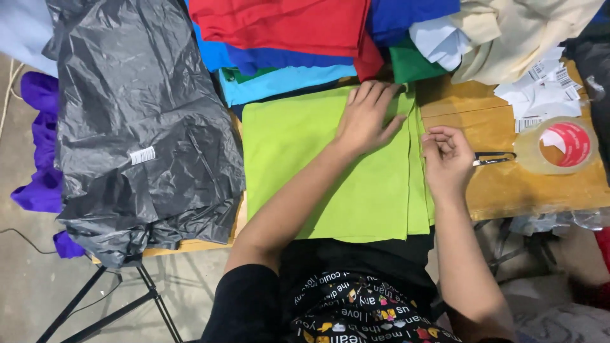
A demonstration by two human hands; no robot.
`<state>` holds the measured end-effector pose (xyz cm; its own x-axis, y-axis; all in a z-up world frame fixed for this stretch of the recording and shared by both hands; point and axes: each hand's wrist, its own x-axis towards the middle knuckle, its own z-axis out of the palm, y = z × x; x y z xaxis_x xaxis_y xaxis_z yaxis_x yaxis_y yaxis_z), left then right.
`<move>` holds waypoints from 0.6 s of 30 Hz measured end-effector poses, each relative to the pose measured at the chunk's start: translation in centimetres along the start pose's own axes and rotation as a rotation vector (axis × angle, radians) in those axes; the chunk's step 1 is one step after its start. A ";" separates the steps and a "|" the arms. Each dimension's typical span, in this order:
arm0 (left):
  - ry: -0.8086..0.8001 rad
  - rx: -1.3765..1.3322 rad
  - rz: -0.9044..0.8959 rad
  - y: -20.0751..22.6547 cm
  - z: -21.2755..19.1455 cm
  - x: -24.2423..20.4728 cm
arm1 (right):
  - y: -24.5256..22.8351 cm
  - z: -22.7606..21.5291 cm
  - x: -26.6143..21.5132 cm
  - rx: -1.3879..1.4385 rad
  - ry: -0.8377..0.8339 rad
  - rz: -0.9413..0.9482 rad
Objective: The person folds a lime green garment on a wooden table. They smooth the fabric, fold it in half, and then fold it again into a smaller rectangle. The person handles the garment by hand throughout the process.
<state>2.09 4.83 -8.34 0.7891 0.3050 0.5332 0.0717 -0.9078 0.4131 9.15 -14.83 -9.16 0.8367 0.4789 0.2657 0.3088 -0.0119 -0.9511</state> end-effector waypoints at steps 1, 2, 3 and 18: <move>0.005 -0.016 -0.028 -0.1 -0.5 0.1 | 0.1 0.0 0.1 -0.017 0.020 -0.016; 0.006 -0.020 -0.027 -0.6 -0.1 0.1 | -0.6 0.1 0.0 -0.021 0.021 -0.017; 0.002 -0.046 -0.020 -1.2 0.4 0.1 | -1.3 0.3 0.0 -0.041 0.038 -0.021; 0.365 -0.547 -0.262 0.9 -19.0 -6.3 | 0.9 0.0 -0.4 -0.156 -0.011 -0.006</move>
<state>-14.40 7.53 2.70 0.5263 0.6577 0.5389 -0.1607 -0.5454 0.8226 9.13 -15.02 -10.11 0.8300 0.4886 0.2692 0.3814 -0.1450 -0.9129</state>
